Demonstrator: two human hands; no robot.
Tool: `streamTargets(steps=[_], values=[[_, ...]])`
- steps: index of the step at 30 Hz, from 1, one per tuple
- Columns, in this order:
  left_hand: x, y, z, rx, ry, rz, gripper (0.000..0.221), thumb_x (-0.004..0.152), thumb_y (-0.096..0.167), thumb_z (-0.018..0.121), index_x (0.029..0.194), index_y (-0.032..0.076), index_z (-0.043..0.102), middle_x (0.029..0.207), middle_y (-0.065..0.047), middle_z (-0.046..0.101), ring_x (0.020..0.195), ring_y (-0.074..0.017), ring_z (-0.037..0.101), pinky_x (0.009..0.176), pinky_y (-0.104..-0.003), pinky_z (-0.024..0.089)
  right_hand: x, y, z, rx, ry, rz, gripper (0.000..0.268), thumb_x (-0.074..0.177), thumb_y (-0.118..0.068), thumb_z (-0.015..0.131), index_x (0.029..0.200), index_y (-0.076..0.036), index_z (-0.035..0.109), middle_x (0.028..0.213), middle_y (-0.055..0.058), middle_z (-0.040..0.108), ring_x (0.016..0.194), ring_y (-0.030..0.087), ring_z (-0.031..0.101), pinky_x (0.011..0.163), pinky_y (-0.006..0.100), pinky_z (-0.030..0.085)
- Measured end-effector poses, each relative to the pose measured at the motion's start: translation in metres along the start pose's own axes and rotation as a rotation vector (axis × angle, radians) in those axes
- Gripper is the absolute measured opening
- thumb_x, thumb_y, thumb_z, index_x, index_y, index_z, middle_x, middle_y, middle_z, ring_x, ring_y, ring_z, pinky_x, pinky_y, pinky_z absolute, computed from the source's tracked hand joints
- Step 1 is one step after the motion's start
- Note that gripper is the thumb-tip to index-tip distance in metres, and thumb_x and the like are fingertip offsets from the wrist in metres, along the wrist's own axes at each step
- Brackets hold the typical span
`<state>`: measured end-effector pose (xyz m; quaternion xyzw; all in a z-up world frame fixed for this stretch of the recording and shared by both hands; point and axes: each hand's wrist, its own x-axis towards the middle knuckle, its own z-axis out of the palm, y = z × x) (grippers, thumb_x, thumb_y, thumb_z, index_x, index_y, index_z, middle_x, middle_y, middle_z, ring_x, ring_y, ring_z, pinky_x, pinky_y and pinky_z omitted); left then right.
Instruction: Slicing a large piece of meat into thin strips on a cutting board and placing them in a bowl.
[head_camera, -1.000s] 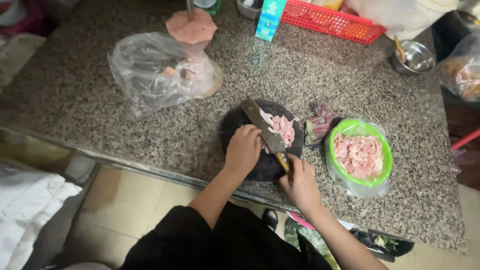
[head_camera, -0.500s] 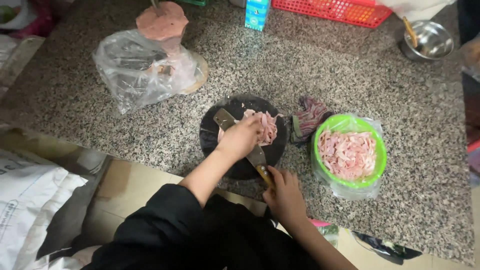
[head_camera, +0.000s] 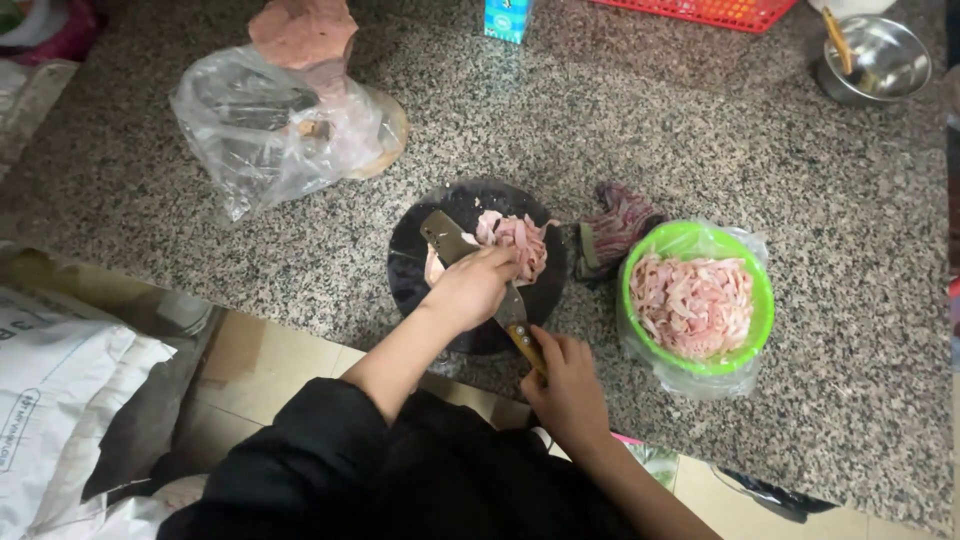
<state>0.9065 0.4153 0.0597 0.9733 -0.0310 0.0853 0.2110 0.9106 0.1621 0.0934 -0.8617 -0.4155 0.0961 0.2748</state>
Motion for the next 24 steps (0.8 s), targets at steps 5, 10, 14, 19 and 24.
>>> streamTargets(steps=[5,10,14,19,24], values=[[0.0,0.029,-0.089,-0.04,0.05,-0.256,0.035,0.098,-0.003,0.053,0.121,0.005,0.077,0.125,-0.013,0.072,0.117,-0.0299,0.07,0.102,-0.041,0.064,-0.005,0.005,0.0,0.026,-0.02,0.053,0.064,0.085,-0.01,0.069,0.147,-0.01,0.057,0.127,0.011,0.06,0.12,0.033,0.054,0.083,0.047,0.059],[-0.008,-0.017,-0.042,0.041,-0.051,-0.246,0.037,0.094,-0.001,0.054,0.125,-0.002,0.074,0.135,-0.018,0.069,0.125,-0.0352,0.065,0.113,-0.049,0.052,-0.011,0.005,-0.012,-0.023,0.003,0.048,0.065,0.086,-0.012,0.068,0.15,-0.011,0.055,0.129,0.013,0.059,0.118,0.034,0.054,0.088,0.048,0.056],[0.015,-0.027,-0.007,0.069,-0.081,-0.107,0.042,0.094,0.007,0.055,0.132,0.0,0.069,0.139,-0.013,0.065,0.133,-0.036,0.057,0.116,-0.048,0.045,-0.018,0.012,-0.016,-0.089,0.039,-0.037,0.067,0.081,-0.008,0.069,0.147,-0.008,0.057,0.125,0.014,0.06,0.112,0.036,0.056,0.074,0.049,0.06],[0.031,0.035,-0.094,-0.132,0.098,-0.274,0.036,0.097,-0.005,0.053,0.126,0.001,0.074,0.134,-0.018,0.068,0.116,-0.0355,0.071,0.098,-0.044,0.064,-0.029,0.026,-0.022,0.027,0.018,-0.072,0.07,0.078,-0.007,0.071,0.147,-0.009,0.056,0.125,0.013,0.061,0.108,0.035,0.057,0.089,0.047,0.054],[0.005,0.016,-0.089,-0.31,0.585,-0.541,0.046,0.094,-0.002,0.05,0.138,-0.009,0.062,0.126,-0.017,0.061,0.107,-0.025,0.062,0.11,-0.041,0.05,-0.046,0.028,-0.042,0.429,-0.072,0.496,0.057,0.095,-0.021,0.065,0.151,-0.019,0.056,0.111,0.008,0.078,0.057,0.011,0.057,0.051,0.028,0.05]])
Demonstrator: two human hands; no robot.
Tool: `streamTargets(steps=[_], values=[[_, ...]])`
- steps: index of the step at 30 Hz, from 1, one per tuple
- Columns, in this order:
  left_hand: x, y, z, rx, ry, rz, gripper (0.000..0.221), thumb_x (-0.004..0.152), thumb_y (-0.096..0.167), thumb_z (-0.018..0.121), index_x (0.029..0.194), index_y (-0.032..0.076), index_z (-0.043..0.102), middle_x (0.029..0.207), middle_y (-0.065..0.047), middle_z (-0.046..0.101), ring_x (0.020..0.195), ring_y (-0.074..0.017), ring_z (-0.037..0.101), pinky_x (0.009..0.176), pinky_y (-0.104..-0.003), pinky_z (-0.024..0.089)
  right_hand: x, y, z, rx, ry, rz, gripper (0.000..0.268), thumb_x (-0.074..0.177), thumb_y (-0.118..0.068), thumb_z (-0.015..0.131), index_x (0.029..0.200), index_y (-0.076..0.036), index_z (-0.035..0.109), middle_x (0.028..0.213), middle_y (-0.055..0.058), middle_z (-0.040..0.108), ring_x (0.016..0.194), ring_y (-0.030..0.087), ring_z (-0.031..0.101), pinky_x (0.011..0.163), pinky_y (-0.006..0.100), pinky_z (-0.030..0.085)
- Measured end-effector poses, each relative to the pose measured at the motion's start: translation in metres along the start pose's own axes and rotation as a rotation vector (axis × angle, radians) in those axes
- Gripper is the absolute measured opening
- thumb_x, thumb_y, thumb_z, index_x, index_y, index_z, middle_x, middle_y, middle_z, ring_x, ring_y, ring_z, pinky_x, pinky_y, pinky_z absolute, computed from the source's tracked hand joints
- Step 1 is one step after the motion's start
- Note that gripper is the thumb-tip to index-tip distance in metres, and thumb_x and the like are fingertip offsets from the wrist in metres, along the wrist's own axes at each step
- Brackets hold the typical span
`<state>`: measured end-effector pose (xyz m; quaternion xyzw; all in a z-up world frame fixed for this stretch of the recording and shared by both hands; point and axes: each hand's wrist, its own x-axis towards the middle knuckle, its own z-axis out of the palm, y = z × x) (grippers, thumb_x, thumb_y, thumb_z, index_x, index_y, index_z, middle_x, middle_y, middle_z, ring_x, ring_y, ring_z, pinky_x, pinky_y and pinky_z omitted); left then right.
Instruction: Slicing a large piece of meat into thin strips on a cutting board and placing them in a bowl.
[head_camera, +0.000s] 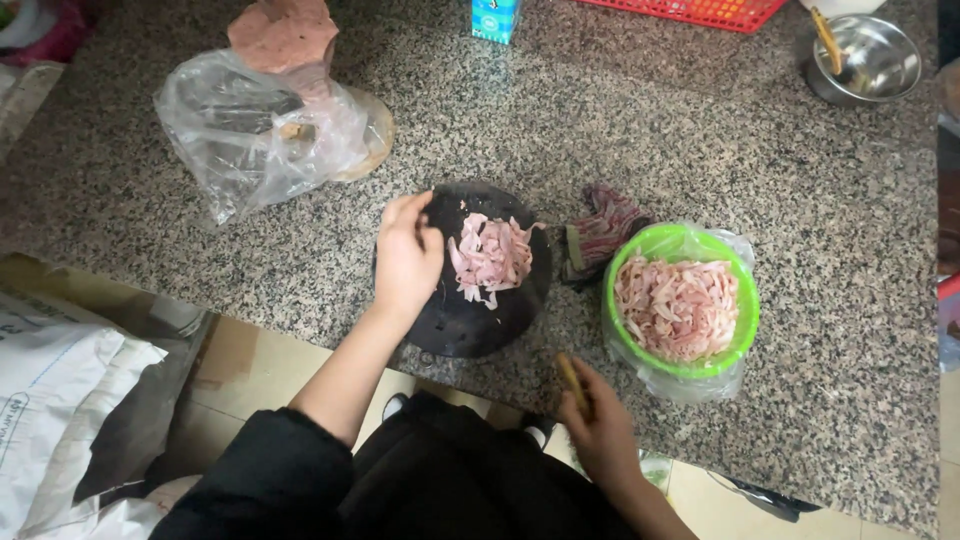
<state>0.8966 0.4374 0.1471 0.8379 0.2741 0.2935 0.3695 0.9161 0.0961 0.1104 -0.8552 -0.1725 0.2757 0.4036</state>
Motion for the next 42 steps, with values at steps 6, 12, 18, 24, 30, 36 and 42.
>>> streamTargets(steps=[6,12,18,24,30,36,42], values=[[-0.014,0.014,0.034,0.195,-0.555,-0.327,0.105,0.084,0.021,0.088,0.166,0.008,0.023,0.161,-0.025,0.029,0.15,-0.0432,0.035,0.123,-0.051,0.033,0.011,-0.001,-0.02,0.243,0.076,0.143,0.053,0.102,-0.02,0.058,0.154,-0.015,0.058,0.086,0.004,0.078,0.053,0.015,0.059,0.048,0.031,0.052],[0.001,0.031,0.059,0.442,-0.783,-0.624,0.135,0.08,0.016,0.095,0.17,0.02,-0.007,0.175,-0.025,-0.011,0.162,-0.0419,0.005,0.122,-0.052,0.037,0.013,-0.033,-0.03,0.411,-0.032,0.266,0.049,0.104,-0.024,0.052,0.148,-0.007,0.062,0.081,0.009,0.071,0.05,0.021,0.06,0.041,0.034,0.046],[0.009,0.037,0.055,0.4,-0.777,-0.682,0.146,0.072,0.023,0.101,0.171,0.016,-0.005,0.158,-0.019,0.013,0.151,-0.0379,0.02,0.121,-0.046,0.039,0.019,-0.029,-0.011,0.384,-0.14,0.223,0.027,0.108,-0.024,0.053,0.103,-0.005,0.073,0.065,0.008,0.066,0.047,0.018,0.061,0.044,0.032,0.052],[0.003,-0.029,0.078,0.235,-0.613,-0.593,0.144,0.055,0.034,0.101,0.17,0.02,0.014,0.138,-0.01,0.029,0.131,-0.0307,0.043,0.123,-0.034,0.035,0.024,-0.037,0.015,0.336,-0.235,0.245,0.052,0.104,-0.024,0.056,0.155,-0.017,0.058,0.079,0.005,0.073,0.05,0.013,0.064,0.045,0.028,0.054],[-0.003,-0.07,0.09,0.081,-0.548,-0.357,0.129,0.049,0.035,0.099,0.161,0.014,0.038,0.133,-0.012,0.035,0.133,-0.0238,0.049,0.124,-0.018,0.029,0.014,-0.044,0.006,0.418,-0.261,0.144,0.038,0.106,-0.023,0.053,0.138,-0.01,0.068,0.082,0.004,0.069,0.047,0.014,0.061,0.041,0.028,0.052],[-0.005,0.015,0.128,-0.147,-0.417,0.001,0.108,0.057,0.028,0.096,0.154,0.018,0.05,0.132,-0.014,0.041,0.122,-0.0257,0.055,0.11,-0.019,0.044,-0.016,-0.016,-0.04,0.411,-0.011,0.11,0.044,0.102,-0.023,0.058,0.143,-0.012,0.067,0.051,0.005,0.063,0.04,0.013,0.056,0.043,0.028,0.05],[-0.016,0.158,0.147,-0.257,-0.723,0.037,0.099,0.069,0.02,0.091,0.155,0.008,0.043,0.137,-0.017,0.039,0.137,-0.0413,0.046,0.12,-0.039,0.036,-0.066,0.015,-0.1,0.508,0.257,0.228,0.051,0.099,-0.011,0.061,0.15,-0.015,0.066,0.062,0.005,0.059,0.046,0.015,0.051,0.043,0.031,0.046]])
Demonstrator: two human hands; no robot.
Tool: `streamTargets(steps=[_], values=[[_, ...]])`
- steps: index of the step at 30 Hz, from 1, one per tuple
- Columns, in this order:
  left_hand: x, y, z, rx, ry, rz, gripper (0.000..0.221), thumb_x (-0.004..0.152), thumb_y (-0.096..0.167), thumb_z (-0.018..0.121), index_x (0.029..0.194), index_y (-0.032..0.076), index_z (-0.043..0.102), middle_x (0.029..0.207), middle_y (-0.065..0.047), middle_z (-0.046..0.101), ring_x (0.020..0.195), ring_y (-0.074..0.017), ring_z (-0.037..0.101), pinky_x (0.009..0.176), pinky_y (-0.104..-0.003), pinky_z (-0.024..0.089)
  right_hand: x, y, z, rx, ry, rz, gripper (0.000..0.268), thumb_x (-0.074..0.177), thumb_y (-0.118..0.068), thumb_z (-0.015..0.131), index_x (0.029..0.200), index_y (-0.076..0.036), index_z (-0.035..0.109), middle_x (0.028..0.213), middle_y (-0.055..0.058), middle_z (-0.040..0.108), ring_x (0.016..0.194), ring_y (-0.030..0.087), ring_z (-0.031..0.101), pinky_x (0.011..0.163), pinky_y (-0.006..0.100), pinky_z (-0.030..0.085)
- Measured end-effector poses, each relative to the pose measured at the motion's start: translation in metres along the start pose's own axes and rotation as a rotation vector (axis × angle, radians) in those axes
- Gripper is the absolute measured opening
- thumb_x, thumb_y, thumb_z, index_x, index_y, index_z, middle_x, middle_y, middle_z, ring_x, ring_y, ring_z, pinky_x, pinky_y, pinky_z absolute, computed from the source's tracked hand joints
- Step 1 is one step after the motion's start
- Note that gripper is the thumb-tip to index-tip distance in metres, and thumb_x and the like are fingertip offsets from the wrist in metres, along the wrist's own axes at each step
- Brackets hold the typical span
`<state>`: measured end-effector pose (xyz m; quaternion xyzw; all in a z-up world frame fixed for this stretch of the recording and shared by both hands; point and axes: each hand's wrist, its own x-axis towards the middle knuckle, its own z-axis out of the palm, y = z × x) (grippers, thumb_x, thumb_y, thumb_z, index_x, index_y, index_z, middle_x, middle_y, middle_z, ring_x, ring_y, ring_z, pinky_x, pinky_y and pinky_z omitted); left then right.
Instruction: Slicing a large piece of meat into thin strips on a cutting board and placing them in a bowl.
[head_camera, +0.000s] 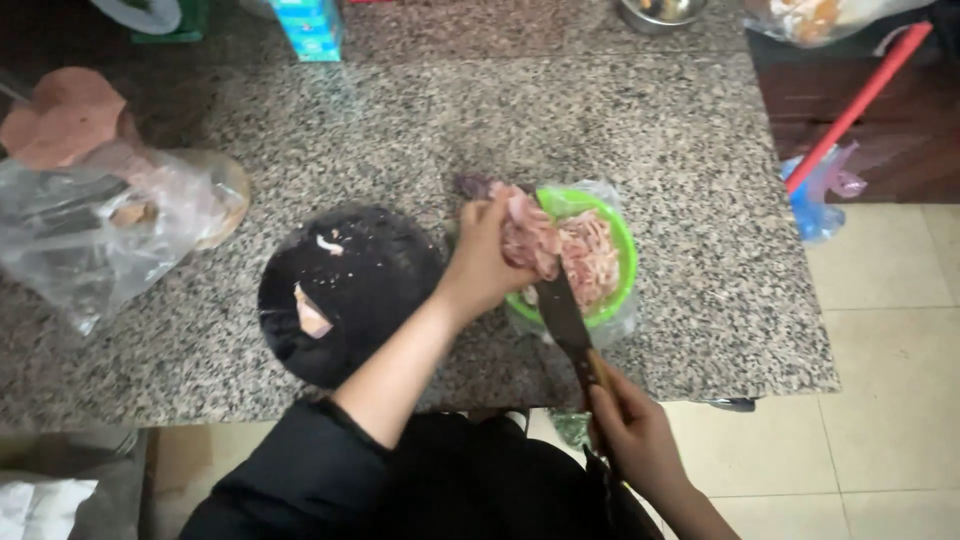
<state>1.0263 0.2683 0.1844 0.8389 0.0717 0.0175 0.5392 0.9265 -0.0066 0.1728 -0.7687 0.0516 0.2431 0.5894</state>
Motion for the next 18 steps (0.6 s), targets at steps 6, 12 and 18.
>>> streamTargets(steps=[6,12,18], values=[[0.014,-0.007,0.055,0.047,-0.145,-0.139,0.112,0.08,0.013,0.088,0.168,0.006,0.019,0.147,-0.021,0.033,0.147,-0.0419,0.033,0.116,-0.045,0.038,-0.004,-0.009,-0.03,-0.226,0.3,0.124,0.05,0.097,-0.016,0.065,0.147,-0.021,0.07,0.097,0.005,0.083,0.074,0.012,0.065,0.07,0.03,0.054],[-0.016,0.007,0.079,0.559,-0.073,0.236,0.079,0.078,-0.02,0.064,0.154,-0.002,0.05,0.156,-0.03,0.046,0.145,-0.0495,0.04,0.116,-0.052,0.045,0.004,0.001,-0.049,-0.247,0.294,0.106,0.051,0.093,-0.022,0.07,0.144,-0.017,0.069,0.14,0.003,0.075,0.106,0.01,0.072,0.083,0.028,0.059],[-0.022,-0.005,0.108,0.715,-0.13,0.406,0.1,0.083,-0.015,0.054,0.17,0.019,0.019,0.177,-0.009,0.02,0.159,-0.0368,0.025,0.131,-0.055,0.018,0.005,-0.013,-0.049,0.073,0.216,0.111,0.045,0.1,-0.009,0.062,0.144,-0.006,0.07,0.079,0.014,0.072,0.046,0.018,0.046,0.041,0.035,0.04]])
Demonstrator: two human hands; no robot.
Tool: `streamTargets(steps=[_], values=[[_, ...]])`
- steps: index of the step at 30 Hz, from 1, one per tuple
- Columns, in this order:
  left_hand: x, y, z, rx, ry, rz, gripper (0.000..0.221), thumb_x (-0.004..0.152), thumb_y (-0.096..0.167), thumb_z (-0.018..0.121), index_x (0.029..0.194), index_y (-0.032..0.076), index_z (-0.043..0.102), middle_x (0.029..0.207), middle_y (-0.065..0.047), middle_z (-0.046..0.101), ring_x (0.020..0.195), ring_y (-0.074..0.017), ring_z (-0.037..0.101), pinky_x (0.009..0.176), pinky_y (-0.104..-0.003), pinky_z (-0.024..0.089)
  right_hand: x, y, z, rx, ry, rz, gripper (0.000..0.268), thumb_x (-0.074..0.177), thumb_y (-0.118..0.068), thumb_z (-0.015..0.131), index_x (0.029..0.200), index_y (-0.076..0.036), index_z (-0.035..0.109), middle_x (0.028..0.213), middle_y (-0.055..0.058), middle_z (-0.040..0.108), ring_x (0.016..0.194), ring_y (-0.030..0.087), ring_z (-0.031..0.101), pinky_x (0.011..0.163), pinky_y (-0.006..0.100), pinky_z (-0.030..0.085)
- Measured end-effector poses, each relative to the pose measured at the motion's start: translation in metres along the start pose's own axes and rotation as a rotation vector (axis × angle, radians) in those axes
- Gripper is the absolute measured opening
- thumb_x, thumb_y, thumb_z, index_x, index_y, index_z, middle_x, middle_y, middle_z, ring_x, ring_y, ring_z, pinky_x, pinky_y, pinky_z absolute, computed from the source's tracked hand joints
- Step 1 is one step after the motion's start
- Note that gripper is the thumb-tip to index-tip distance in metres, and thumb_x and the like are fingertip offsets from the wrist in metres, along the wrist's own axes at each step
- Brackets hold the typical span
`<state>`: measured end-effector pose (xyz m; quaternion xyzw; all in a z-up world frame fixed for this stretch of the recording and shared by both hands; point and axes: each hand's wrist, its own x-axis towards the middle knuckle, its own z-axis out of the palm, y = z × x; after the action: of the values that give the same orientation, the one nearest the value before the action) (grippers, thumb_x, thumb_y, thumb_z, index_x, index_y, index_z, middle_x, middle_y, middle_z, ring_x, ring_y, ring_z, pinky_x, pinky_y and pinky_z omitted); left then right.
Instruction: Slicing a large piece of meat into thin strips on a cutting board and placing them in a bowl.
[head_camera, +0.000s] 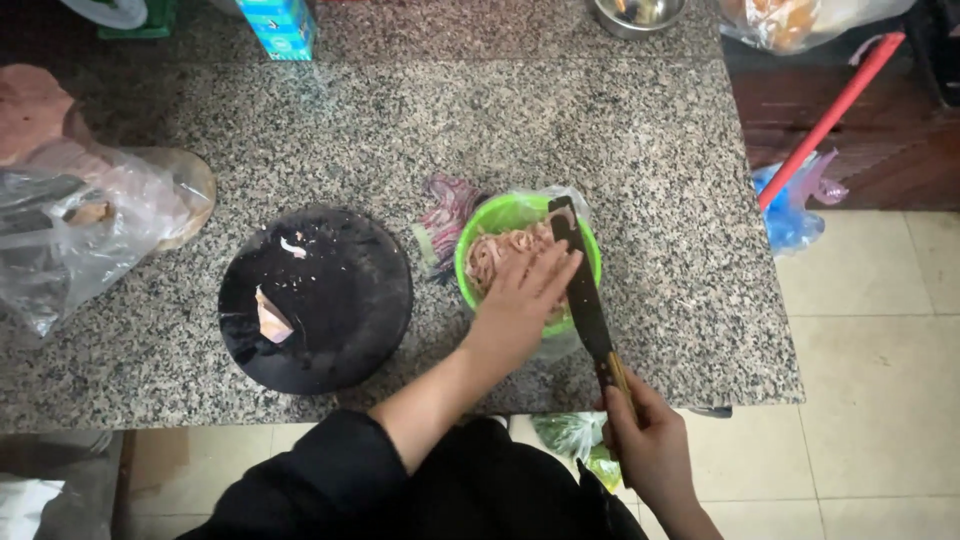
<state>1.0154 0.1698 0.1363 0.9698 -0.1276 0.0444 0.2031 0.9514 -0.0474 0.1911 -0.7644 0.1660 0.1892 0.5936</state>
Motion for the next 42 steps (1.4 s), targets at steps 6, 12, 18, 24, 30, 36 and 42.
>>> streamTargets(steps=[6,12,18,24,30,36,42], values=[[0.021,-0.029,0.034,0.514,0.054,-0.088,0.086,0.102,0.028,0.061,0.172,0.026,0.011,0.179,-0.003,0.001,0.159,-0.0361,0.027,0.13,-0.057,0.023,-0.033,-0.042,-0.003,-0.005,0.037,0.211,0.035,0.102,-0.016,0.063,0.132,-0.006,0.078,0.082,0.02,0.069,0.049,0.026,0.052,0.03,0.034,0.03],[0.023,-0.029,-0.033,0.215,-0.335,-0.21,0.102,0.085,-0.024,0.037,0.17,0.013,-0.006,0.176,-0.021,-0.01,0.16,-0.0455,0.002,0.13,-0.059,0.002,-0.056,-0.026,0.004,0.236,0.086,0.167,0.04,0.104,-0.008,0.057,0.141,0.001,0.072,0.079,0.02,0.058,0.045,0.022,0.032,0.039,0.033,0.021],[0.027,-0.03,0.007,0.229,-0.23,-0.133,0.096,0.102,0.023,0.061,0.17,0.029,-0.006,0.178,-0.011,-0.012,0.16,-0.0431,0.015,0.129,-0.059,0.014,-0.052,-0.005,0.001,0.241,0.115,0.089,0.037,0.104,-0.005,0.058,0.136,0.008,0.069,0.08,0.028,0.059,0.044,0.024,0.034,0.039,0.033,0.022],[0.007,-0.061,0.048,0.238,-0.045,-0.214,0.086,0.095,0.002,0.048,0.17,0.015,0.009,0.176,-0.018,0.009,0.155,-0.047,0.021,0.13,-0.062,0.007,-0.056,-0.013,0.006,0.056,0.214,-0.059,0.027,0.11,-0.013,0.062,0.128,0.002,0.074,0.082,0.02,0.067,0.043,0.024,0.043,0.035,0.031,0.031],[0.01,-0.05,0.021,0.302,0.109,0.045,0.097,0.095,0.008,0.067,0.172,0.025,0.011,0.18,-0.009,0.006,0.158,-0.0353,0.033,0.132,-0.057,0.027,-0.061,-0.015,0.018,0.131,0.093,0.075,0.028,0.106,-0.007,0.057,0.121,0.011,0.073,0.082,0.02,0.059,0.043,0.02,0.03,0.037,0.03,0.017],[0.012,-0.04,0.015,0.298,-0.154,-0.057,0.099,0.096,0.007,0.055,0.171,0.028,-0.007,0.177,-0.01,-0.017,0.162,-0.0385,0.016,0.132,-0.058,0.011,-0.051,0.006,-0.002,0.151,0.043,0.013,0.037,0.107,-0.002,0.054,0.138,0.009,0.069,0.078,0.03,0.061,0.04,0.027,0.034,0.037,0.033,0.023],[0.008,-0.041,-0.012,0.194,-0.333,-0.108,0.1,0.084,-0.01,0.051,0.169,0.005,-0.001,0.177,-0.016,-0.013,0.163,-0.0371,0.0,0.131,-0.059,-0.003,-0.051,0.004,-0.013,0.109,0.094,-0.191,0.026,0.114,-0.009,0.053,0.116,0.013,0.069,0.087,0.026,0.067,0.041,0.027,0.043,0.034,0.035,0.029]])
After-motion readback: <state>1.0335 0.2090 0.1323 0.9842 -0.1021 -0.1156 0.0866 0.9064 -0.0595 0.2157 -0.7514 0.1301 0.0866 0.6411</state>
